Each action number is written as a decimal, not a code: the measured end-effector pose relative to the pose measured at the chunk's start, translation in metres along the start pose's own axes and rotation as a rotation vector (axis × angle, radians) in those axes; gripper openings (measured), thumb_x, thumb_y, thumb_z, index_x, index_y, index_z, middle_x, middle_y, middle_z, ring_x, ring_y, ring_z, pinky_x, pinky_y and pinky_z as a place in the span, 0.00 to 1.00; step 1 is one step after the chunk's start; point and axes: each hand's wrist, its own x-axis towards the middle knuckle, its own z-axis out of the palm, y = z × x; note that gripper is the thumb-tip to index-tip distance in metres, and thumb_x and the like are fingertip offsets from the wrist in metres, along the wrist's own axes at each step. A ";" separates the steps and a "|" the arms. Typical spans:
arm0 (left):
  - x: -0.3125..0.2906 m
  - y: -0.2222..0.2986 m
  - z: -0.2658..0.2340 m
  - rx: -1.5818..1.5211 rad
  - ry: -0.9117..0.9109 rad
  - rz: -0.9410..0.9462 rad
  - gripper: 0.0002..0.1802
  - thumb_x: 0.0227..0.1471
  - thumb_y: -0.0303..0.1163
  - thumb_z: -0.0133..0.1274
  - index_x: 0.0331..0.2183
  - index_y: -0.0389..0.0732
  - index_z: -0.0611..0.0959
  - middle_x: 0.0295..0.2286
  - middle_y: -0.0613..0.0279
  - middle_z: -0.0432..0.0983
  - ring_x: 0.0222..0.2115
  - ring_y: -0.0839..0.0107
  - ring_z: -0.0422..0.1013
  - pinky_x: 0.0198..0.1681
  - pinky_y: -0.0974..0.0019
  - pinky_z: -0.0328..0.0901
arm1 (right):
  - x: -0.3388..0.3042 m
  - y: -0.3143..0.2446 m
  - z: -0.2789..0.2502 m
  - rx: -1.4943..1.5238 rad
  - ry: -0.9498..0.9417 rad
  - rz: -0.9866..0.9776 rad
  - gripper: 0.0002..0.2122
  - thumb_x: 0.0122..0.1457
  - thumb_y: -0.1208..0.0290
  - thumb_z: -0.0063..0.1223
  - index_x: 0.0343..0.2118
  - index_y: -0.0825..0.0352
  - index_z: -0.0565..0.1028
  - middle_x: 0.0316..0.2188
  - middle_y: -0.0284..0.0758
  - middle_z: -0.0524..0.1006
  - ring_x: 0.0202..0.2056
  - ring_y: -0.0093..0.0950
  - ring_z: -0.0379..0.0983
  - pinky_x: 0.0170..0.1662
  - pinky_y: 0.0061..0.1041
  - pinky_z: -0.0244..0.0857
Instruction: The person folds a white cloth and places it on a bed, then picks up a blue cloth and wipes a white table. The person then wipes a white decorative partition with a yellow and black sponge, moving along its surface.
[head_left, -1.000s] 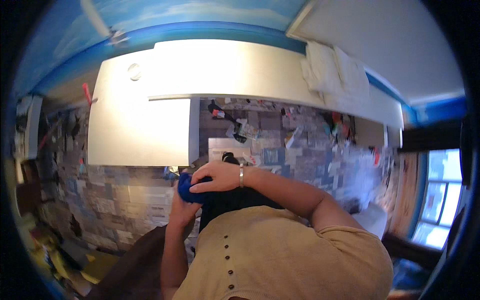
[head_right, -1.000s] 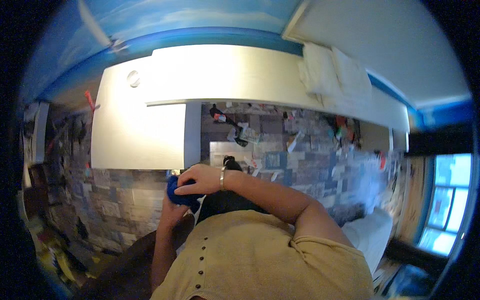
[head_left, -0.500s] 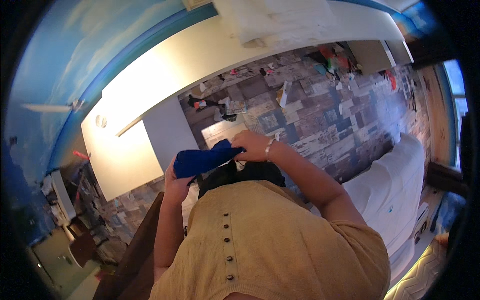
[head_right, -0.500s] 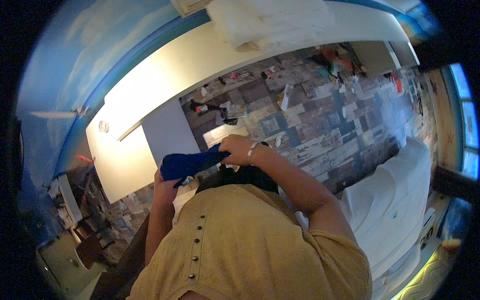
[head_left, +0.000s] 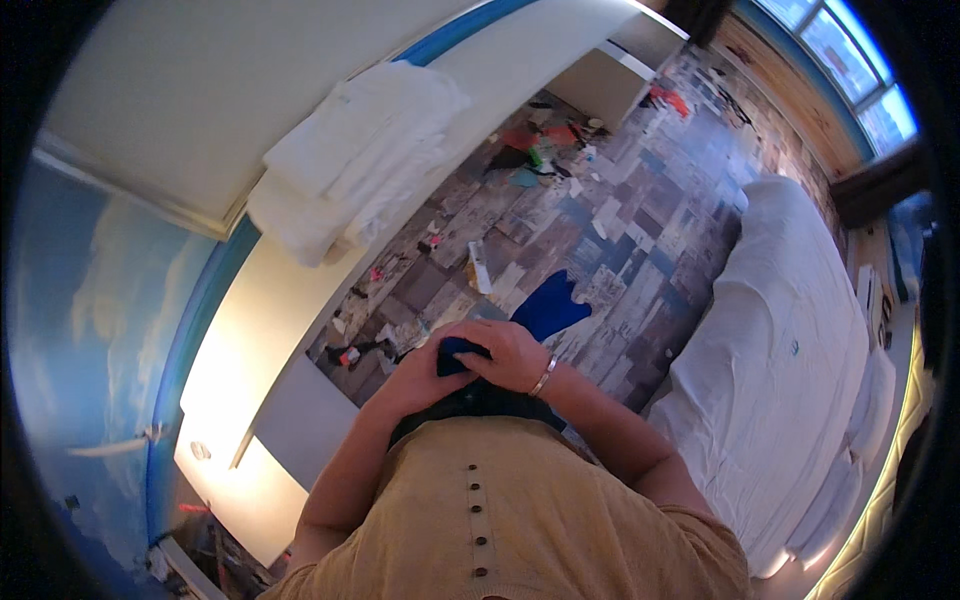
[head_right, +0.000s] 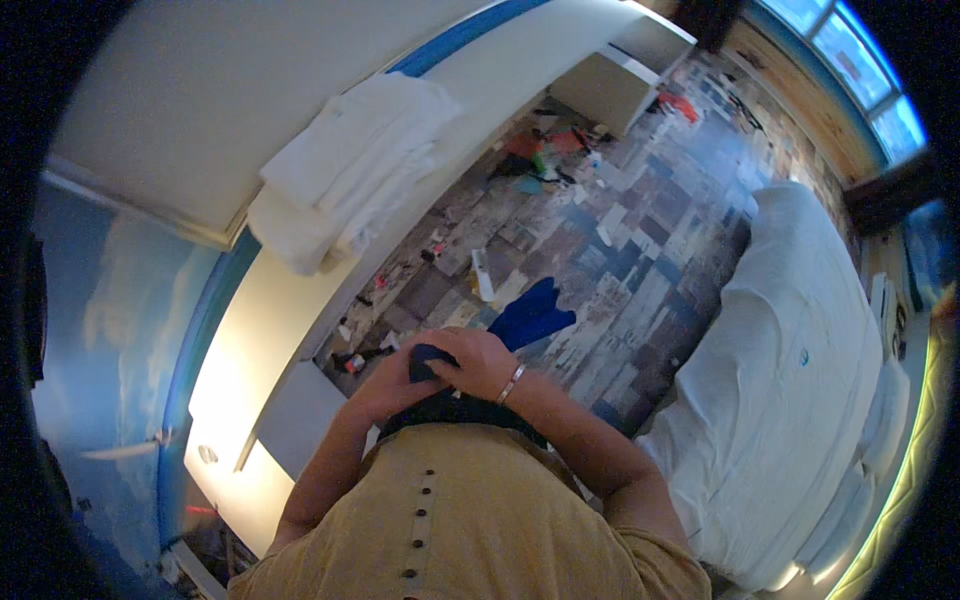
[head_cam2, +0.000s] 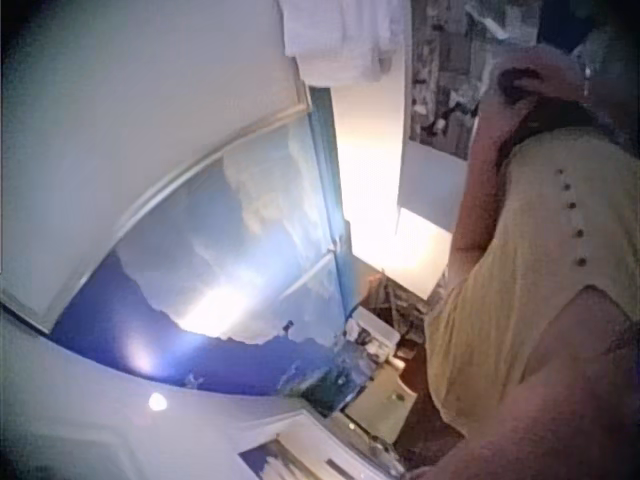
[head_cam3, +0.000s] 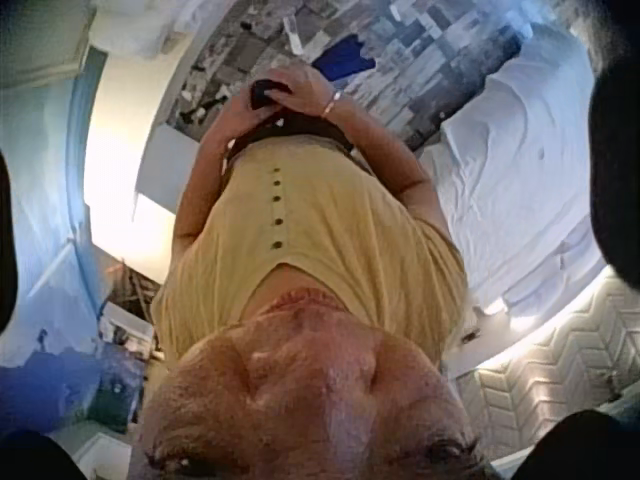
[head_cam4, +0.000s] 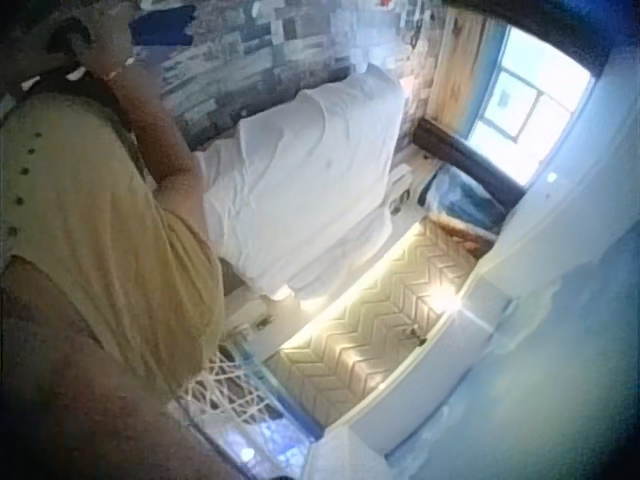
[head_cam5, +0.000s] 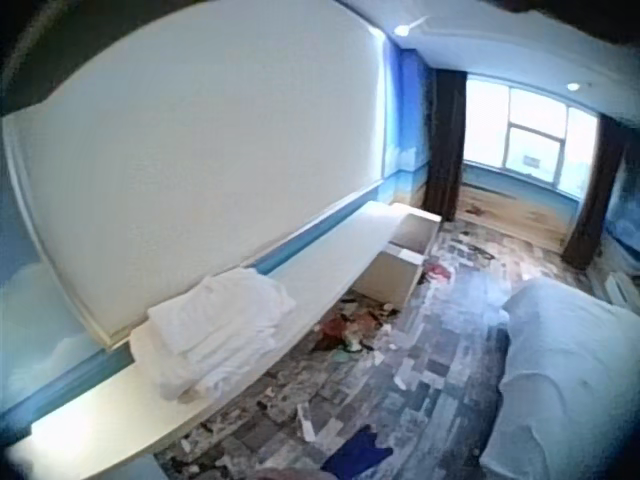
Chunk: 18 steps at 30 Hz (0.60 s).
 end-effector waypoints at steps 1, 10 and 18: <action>0.012 0.000 0.004 0.013 -0.041 0.013 0.26 0.45 0.35 0.59 0.47 0.40 0.72 0.39 0.52 0.73 0.39 0.62 0.71 0.44 0.63 0.64 | -0.006 0.001 -0.008 -0.021 0.029 0.021 0.15 0.52 0.68 0.53 0.43 0.64 0.72 0.36 0.42 0.75 0.37 0.43 0.72 0.39 0.37 0.67; 0.141 0.022 0.019 0.044 -0.295 0.432 0.13 0.47 0.27 0.55 0.38 0.37 0.79 0.40 0.54 0.69 0.44 0.60 0.65 0.47 0.63 0.60 | -0.045 0.088 -0.077 -0.146 0.112 0.385 0.15 0.49 0.67 0.57 0.41 0.62 0.72 0.37 0.39 0.73 0.38 0.39 0.70 0.40 0.35 0.66; 0.278 0.068 -0.003 -0.651 -0.413 -0.118 0.13 0.49 0.30 0.53 0.39 0.36 0.78 0.30 0.65 0.73 0.34 0.74 0.69 0.41 0.68 0.64 | -0.061 0.184 -0.110 0.072 0.291 0.797 0.10 0.52 0.69 0.54 0.37 0.63 0.75 0.31 0.37 0.75 0.34 0.35 0.71 0.39 0.31 0.65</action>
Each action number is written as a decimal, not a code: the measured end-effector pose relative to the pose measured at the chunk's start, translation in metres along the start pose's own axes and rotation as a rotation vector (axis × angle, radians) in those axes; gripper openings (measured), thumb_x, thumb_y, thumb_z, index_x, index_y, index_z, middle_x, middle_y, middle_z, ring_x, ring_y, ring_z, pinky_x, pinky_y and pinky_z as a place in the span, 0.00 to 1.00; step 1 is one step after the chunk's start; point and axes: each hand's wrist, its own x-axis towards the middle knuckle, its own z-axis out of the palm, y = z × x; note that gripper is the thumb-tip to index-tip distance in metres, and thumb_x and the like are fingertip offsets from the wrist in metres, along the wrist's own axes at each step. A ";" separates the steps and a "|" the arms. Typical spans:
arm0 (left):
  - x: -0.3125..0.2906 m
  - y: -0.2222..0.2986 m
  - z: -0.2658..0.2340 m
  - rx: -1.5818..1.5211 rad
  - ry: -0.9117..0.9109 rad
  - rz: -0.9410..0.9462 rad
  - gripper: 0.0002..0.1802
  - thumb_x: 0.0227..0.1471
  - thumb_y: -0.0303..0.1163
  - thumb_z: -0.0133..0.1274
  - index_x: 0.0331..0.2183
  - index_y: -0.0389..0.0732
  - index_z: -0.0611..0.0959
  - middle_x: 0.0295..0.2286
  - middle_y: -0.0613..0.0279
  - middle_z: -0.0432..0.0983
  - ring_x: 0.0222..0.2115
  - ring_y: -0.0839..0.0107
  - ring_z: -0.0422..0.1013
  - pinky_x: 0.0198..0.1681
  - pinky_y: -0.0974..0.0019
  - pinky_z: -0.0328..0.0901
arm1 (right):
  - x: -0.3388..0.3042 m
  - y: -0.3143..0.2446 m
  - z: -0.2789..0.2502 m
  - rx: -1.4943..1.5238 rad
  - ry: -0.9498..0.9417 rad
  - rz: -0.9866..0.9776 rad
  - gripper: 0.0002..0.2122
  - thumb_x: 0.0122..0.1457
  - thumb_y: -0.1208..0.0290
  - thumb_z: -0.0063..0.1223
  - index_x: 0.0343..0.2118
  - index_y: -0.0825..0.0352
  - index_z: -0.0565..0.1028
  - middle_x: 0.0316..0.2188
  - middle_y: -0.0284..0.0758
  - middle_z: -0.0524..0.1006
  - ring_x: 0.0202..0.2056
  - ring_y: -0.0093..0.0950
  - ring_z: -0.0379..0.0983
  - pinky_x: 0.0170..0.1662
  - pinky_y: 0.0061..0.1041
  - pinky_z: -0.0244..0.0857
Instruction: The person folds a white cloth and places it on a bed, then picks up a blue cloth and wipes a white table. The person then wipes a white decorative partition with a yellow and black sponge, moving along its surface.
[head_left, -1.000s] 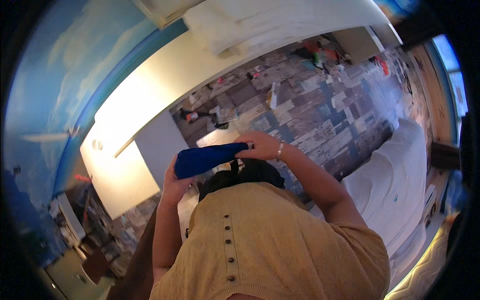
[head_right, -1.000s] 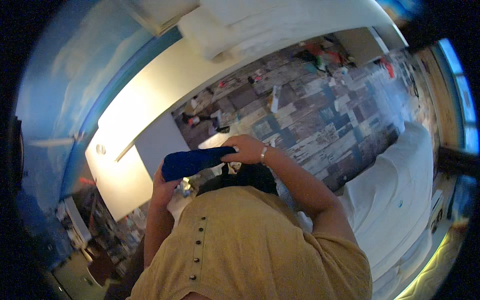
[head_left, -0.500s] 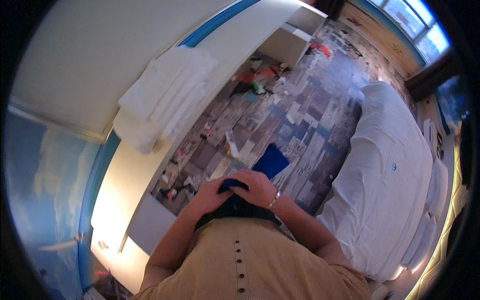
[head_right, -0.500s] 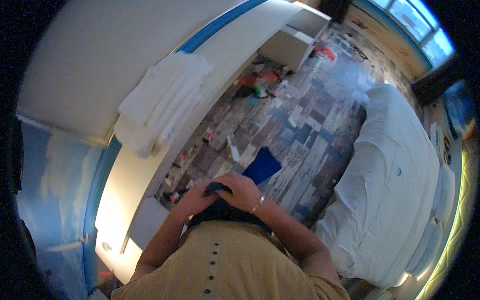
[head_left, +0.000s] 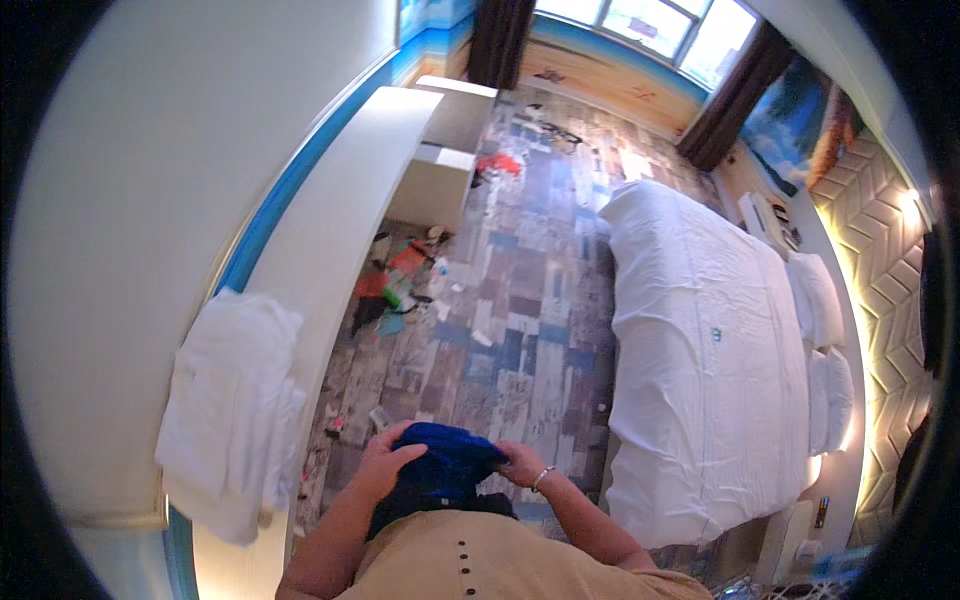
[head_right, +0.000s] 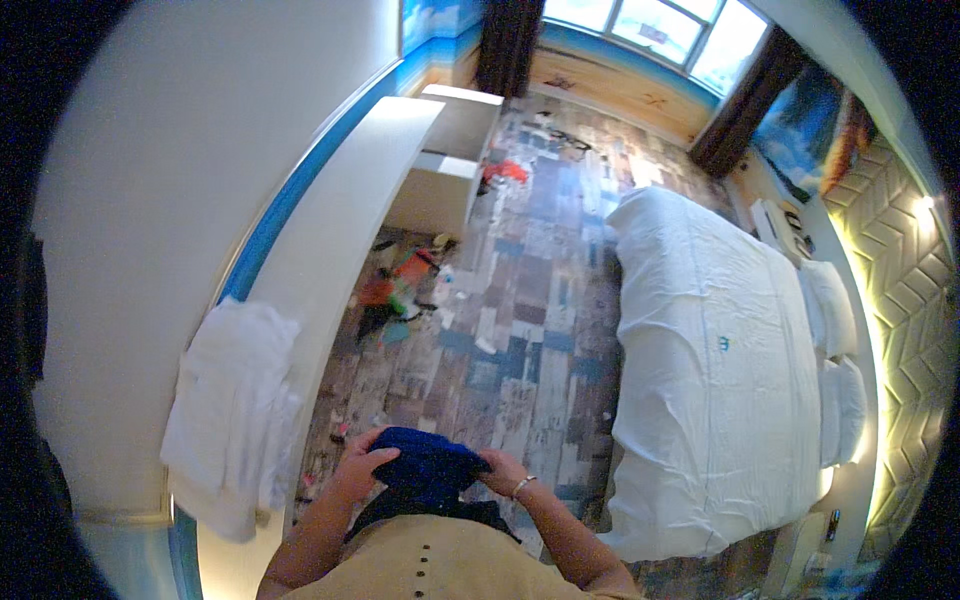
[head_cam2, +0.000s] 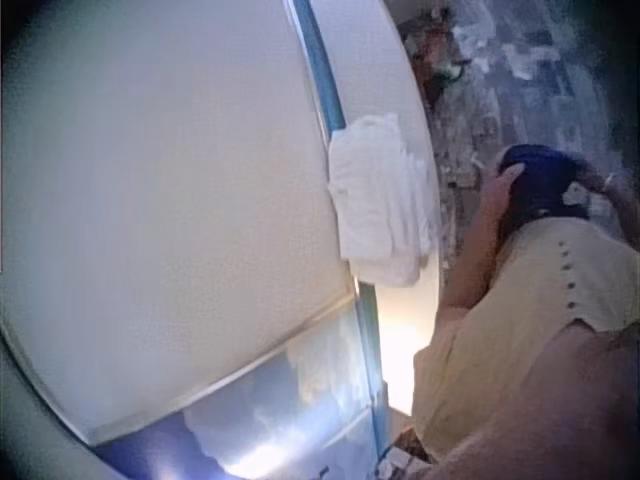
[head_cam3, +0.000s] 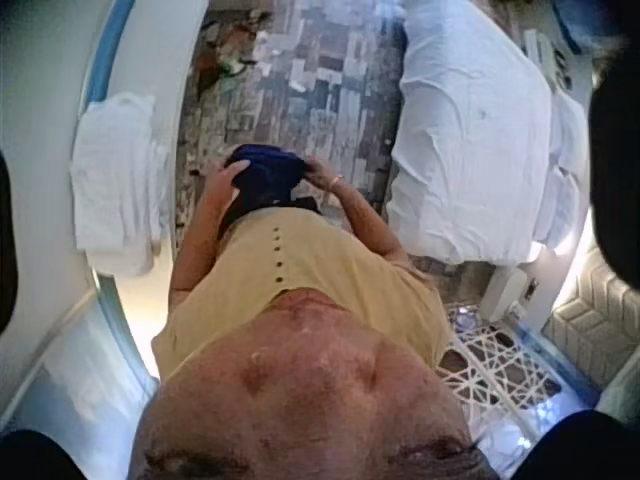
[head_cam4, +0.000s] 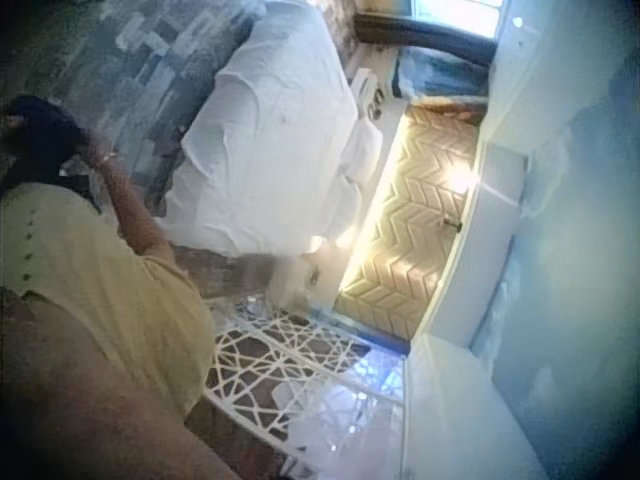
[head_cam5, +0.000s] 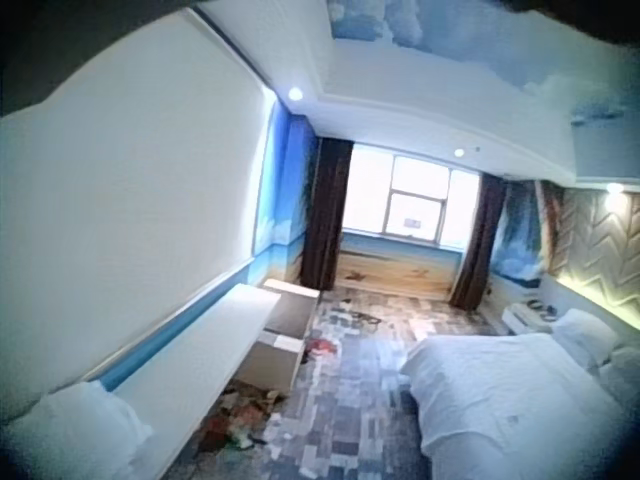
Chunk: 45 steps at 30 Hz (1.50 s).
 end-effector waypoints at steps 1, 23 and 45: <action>0.016 0.007 -0.011 0.191 -0.006 0.040 0.13 0.49 0.31 0.54 0.37 0.35 0.78 0.29 0.63 0.73 0.33 0.72 0.69 0.39 0.67 0.64 | 0.006 -0.005 -0.011 0.146 -0.042 0.091 0.11 0.53 0.68 0.54 0.39 0.63 0.75 0.32 0.35 0.75 0.34 0.32 0.70 0.40 0.29 0.65; 0.317 0.128 0.183 0.993 -0.333 0.180 0.18 0.47 0.40 0.59 0.35 0.35 0.79 0.24 0.61 0.75 0.23 0.73 0.70 0.28 0.68 0.65 | 0.098 0.065 -0.287 0.283 1.059 0.181 0.15 0.55 0.58 0.52 0.31 0.68 0.72 0.26 0.45 0.74 0.30 0.43 0.72 0.33 0.36 0.65; 0.502 0.125 0.326 0.396 -1.108 -0.448 0.14 0.55 0.30 0.49 0.43 0.34 0.75 0.42 0.57 0.73 0.43 0.65 0.69 0.48 0.59 0.63 | 0.113 0.057 -0.300 0.655 1.533 0.509 0.19 0.57 0.54 0.50 0.40 0.68 0.74 0.33 0.41 0.76 0.35 0.33 0.72 0.40 0.29 0.65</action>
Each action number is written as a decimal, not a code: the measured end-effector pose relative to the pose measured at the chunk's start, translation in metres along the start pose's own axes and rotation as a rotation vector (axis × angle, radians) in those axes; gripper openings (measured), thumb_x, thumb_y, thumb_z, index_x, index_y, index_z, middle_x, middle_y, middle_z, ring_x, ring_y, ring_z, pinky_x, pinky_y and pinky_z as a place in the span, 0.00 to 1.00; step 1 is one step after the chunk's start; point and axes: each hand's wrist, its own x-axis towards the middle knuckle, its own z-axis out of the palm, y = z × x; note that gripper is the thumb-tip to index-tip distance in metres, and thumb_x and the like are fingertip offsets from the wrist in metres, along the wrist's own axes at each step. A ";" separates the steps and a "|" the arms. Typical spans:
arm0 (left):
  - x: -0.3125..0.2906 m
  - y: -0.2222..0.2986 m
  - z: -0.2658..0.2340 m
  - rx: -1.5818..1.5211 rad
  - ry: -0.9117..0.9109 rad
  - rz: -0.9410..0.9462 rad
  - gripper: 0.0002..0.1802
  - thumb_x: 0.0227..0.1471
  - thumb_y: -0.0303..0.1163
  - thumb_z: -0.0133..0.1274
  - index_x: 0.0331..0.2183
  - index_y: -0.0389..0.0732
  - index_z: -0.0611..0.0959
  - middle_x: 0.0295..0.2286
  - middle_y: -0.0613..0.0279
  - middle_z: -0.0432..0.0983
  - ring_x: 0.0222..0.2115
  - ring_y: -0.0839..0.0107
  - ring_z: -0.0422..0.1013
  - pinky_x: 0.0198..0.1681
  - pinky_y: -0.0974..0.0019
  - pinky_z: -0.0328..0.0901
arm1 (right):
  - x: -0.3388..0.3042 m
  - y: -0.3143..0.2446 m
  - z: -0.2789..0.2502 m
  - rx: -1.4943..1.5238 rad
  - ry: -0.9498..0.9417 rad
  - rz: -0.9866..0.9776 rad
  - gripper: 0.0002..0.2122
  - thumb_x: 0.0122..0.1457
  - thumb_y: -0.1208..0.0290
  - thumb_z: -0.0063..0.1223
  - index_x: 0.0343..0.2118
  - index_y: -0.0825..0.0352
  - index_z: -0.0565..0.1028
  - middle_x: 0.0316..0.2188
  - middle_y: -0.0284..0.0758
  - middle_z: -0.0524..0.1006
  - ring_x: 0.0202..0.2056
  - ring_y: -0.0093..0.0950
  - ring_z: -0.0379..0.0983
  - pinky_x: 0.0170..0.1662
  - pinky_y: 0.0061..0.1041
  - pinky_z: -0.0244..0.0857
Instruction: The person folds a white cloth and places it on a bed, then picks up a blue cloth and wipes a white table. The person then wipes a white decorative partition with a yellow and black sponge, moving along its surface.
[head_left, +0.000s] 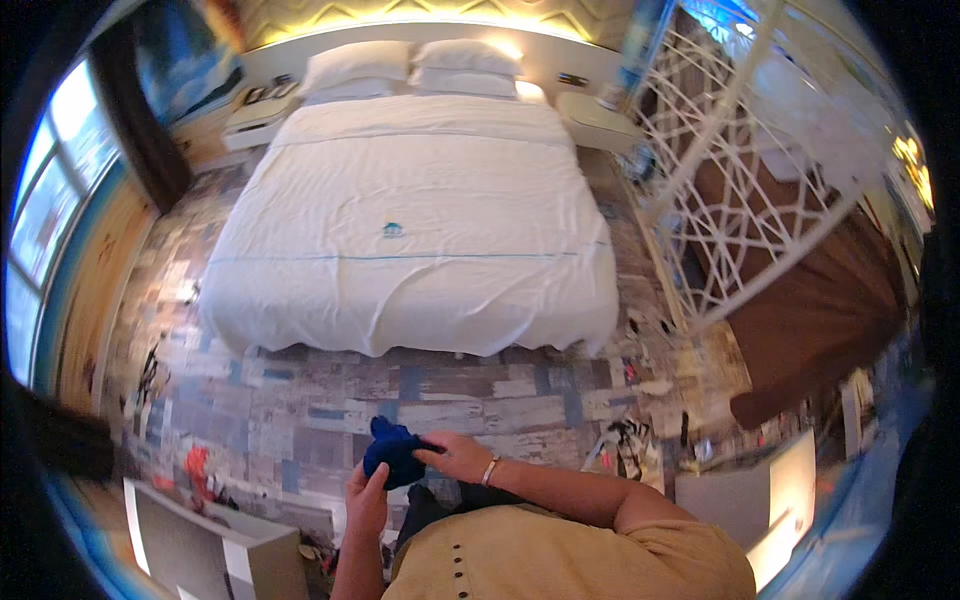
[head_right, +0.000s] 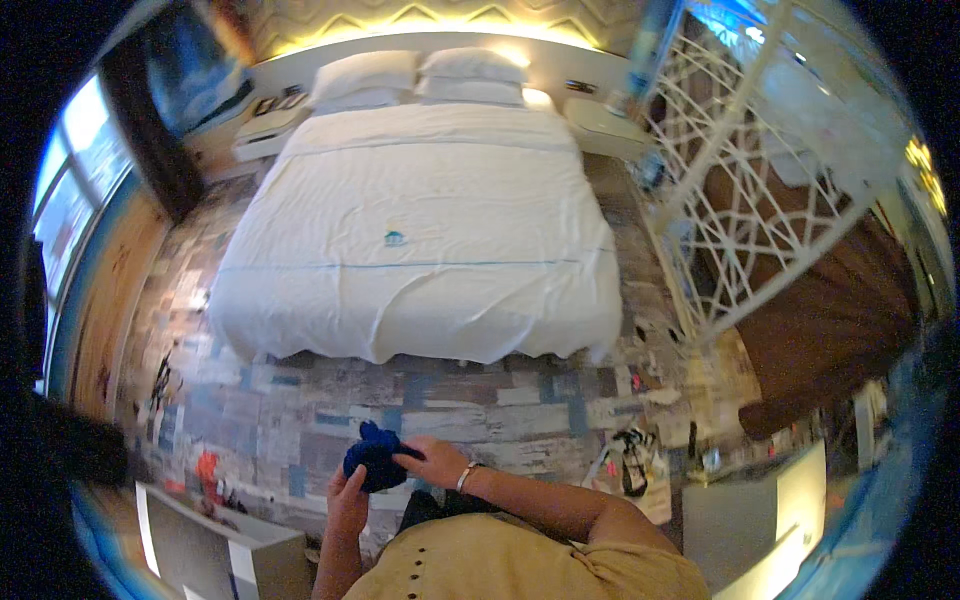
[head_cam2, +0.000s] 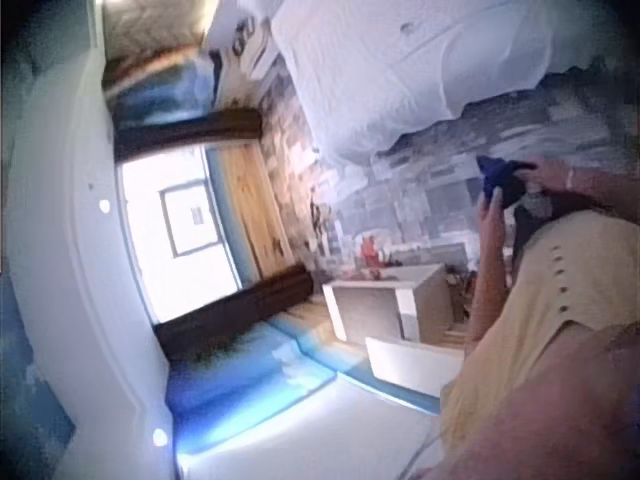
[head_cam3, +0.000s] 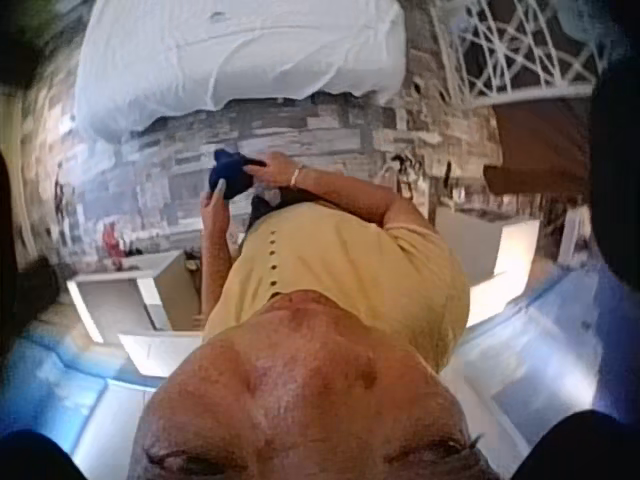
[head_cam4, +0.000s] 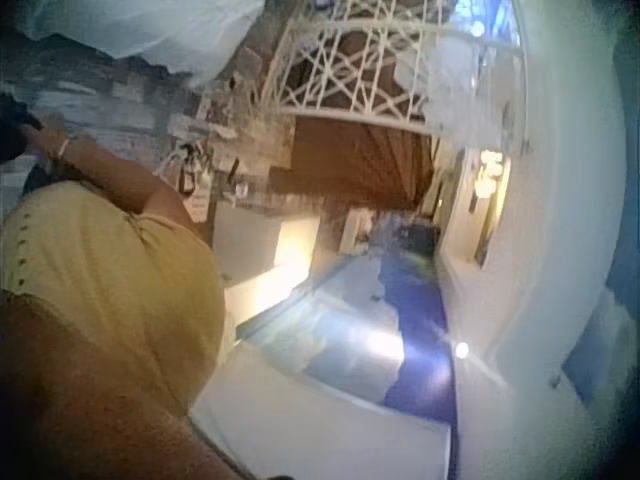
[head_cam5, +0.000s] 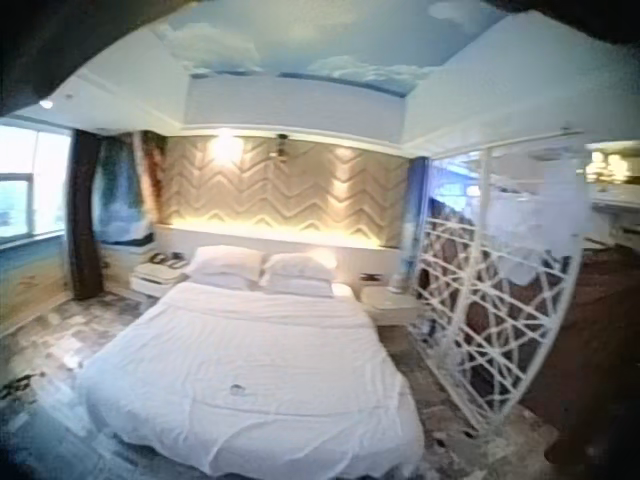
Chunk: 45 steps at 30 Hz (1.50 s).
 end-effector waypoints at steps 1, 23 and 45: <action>0.005 0.002 0.003 0.041 -0.033 -0.009 0.14 0.55 0.30 0.49 0.43 0.34 0.75 0.42 0.57 0.72 0.44 0.65 0.69 0.48 0.59 0.63 | -0.010 0.001 -0.001 -0.020 0.151 0.009 0.19 0.56 0.54 0.51 0.37 0.68 0.75 0.30 0.42 0.76 0.32 0.36 0.72 0.38 0.32 0.66; -0.082 -0.188 0.281 0.899 -1.124 0.118 0.13 0.47 0.23 0.54 0.38 0.33 0.78 0.38 0.58 0.72 0.39 0.67 0.69 0.42 0.66 0.63 | -0.362 0.090 -0.124 -0.211 0.870 0.052 0.30 0.44 0.58 0.63 0.49 0.66 0.66 0.42 0.43 0.69 0.43 0.41 0.68 0.48 0.34 0.61; -0.109 -0.465 0.673 1.223 -2.147 0.292 0.16 0.51 0.33 0.53 0.43 0.41 0.76 0.50 0.53 0.60 0.46 0.55 0.65 0.47 0.55 0.63 | -0.780 0.178 -0.260 0.117 2.644 0.432 0.13 0.55 0.79 0.50 0.45 0.69 0.70 0.34 0.33 0.74 0.32 0.20 0.70 0.33 0.18 0.66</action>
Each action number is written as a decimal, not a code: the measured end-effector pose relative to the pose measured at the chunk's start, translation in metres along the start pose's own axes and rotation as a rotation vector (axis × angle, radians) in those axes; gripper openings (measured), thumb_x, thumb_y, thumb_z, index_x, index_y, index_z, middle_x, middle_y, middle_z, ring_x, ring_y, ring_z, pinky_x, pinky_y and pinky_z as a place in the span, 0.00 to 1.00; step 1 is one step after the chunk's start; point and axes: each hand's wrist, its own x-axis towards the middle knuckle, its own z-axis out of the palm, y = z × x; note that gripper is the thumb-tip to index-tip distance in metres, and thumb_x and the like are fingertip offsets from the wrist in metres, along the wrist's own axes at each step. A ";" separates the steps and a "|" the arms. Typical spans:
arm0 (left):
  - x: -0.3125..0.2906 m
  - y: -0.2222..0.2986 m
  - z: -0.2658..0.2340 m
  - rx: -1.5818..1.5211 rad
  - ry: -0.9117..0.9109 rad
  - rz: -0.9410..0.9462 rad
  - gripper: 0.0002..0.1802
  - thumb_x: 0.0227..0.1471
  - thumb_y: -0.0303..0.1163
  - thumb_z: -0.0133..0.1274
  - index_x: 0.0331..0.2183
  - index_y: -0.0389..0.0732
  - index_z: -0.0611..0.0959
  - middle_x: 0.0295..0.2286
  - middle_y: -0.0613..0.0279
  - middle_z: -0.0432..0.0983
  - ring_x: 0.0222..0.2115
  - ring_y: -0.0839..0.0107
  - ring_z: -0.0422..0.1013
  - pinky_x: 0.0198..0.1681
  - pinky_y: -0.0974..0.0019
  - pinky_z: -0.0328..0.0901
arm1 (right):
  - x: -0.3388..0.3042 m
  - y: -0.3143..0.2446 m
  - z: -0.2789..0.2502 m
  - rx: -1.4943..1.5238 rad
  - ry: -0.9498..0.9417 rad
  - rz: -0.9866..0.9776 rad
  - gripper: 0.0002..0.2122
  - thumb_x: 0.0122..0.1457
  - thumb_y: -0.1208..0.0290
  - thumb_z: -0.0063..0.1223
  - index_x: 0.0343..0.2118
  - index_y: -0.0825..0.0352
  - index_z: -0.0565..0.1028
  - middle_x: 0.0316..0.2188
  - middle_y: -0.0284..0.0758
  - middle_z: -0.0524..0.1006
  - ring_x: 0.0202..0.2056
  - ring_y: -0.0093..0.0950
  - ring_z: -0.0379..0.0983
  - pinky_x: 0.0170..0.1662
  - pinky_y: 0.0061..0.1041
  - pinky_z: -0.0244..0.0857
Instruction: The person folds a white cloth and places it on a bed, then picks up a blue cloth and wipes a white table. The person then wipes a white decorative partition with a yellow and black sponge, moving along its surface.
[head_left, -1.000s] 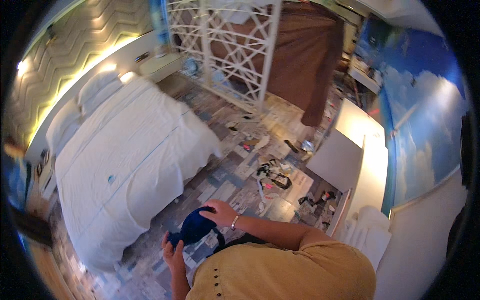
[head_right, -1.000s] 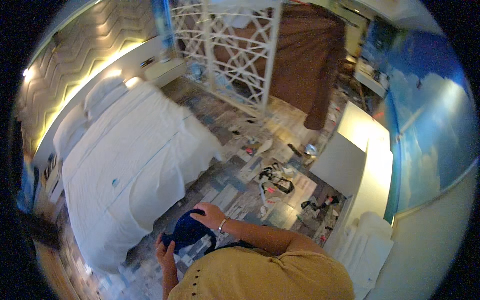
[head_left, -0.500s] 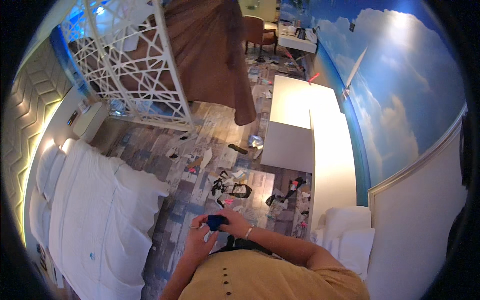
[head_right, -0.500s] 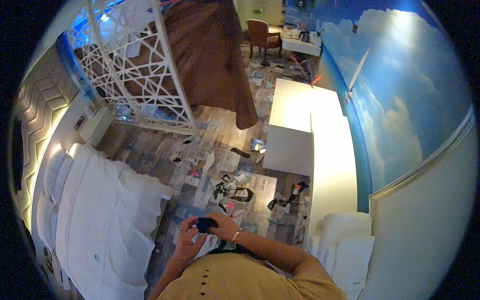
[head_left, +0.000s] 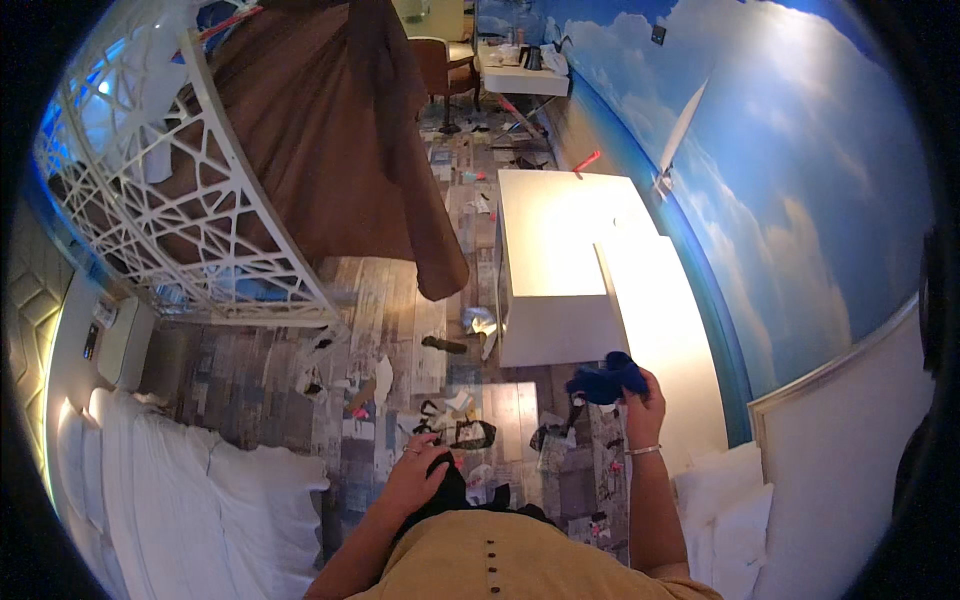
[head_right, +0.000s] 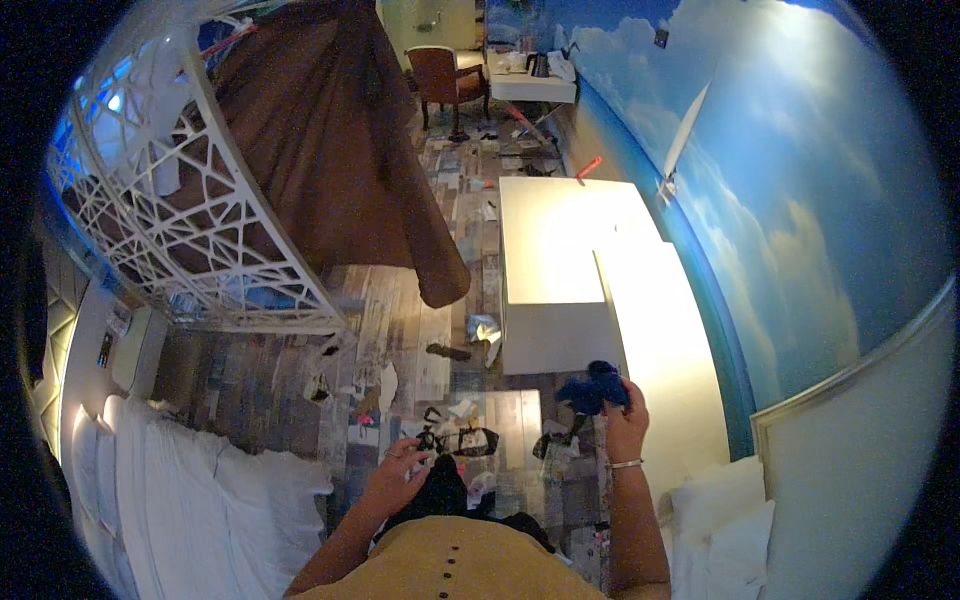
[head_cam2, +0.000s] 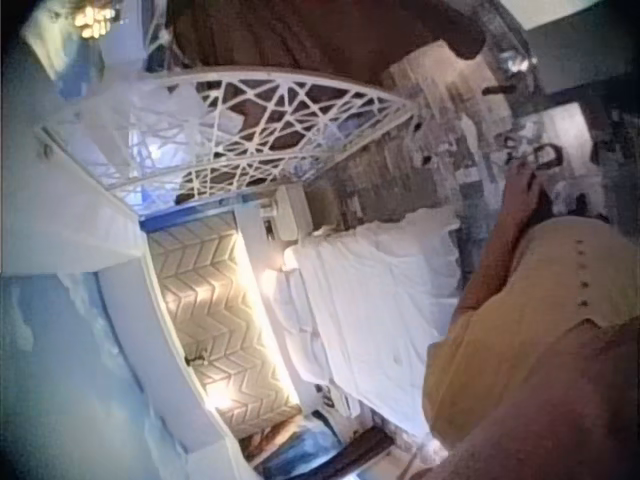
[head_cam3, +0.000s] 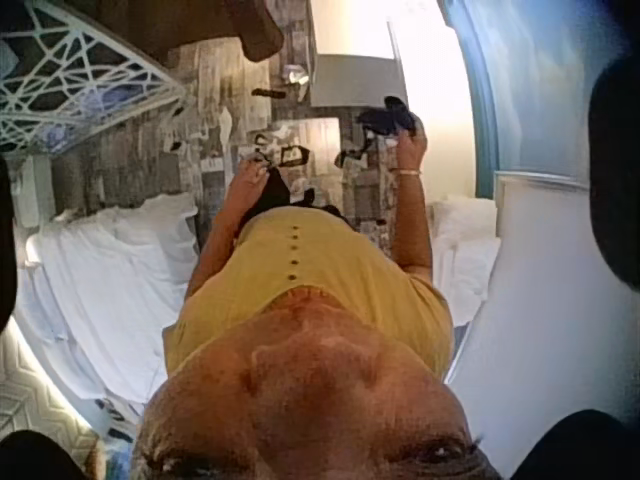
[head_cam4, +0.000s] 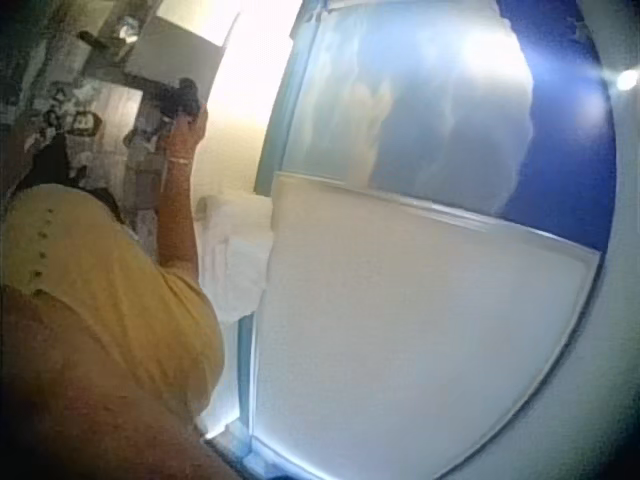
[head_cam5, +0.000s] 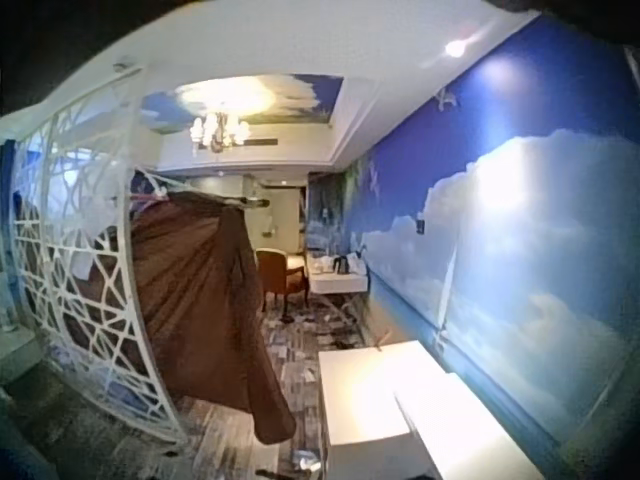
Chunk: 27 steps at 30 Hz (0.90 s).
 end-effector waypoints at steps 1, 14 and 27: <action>0.019 -0.004 -0.009 0.059 -0.062 -0.028 0.18 0.53 0.35 0.51 0.45 0.41 0.75 0.51 0.53 0.58 0.48 0.55 0.63 0.48 0.55 0.63 | 0.008 -0.006 0.004 0.043 0.054 -0.001 0.13 0.56 0.78 0.48 0.45 0.71 0.69 0.36 0.34 0.74 0.34 0.21 0.70 0.34 0.19 0.67; 0.238 -0.035 -0.094 0.227 -0.067 0.242 0.17 0.50 0.31 0.52 0.43 0.38 0.75 0.49 0.49 0.61 0.43 0.51 0.67 0.45 0.54 0.64 | 0.142 -0.002 0.072 0.149 0.355 0.003 0.10 0.60 0.70 0.47 0.42 0.68 0.73 0.32 0.31 0.76 0.32 0.20 0.72 0.30 0.19 0.69; 0.482 -0.016 -0.178 0.835 0.148 0.490 0.21 0.46 0.33 0.52 0.44 0.38 0.75 0.51 0.51 0.61 0.56 0.55 0.52 0.58 0.44 0.47 | 0.328 0.197 0.213 -0.743 -0.160 0.060 0.42 0.43 0.60 0.62 0.59 0.69 0.52 0.54 0.54 0.60 0.55 0.50 0.55 0.59 0.42 0.48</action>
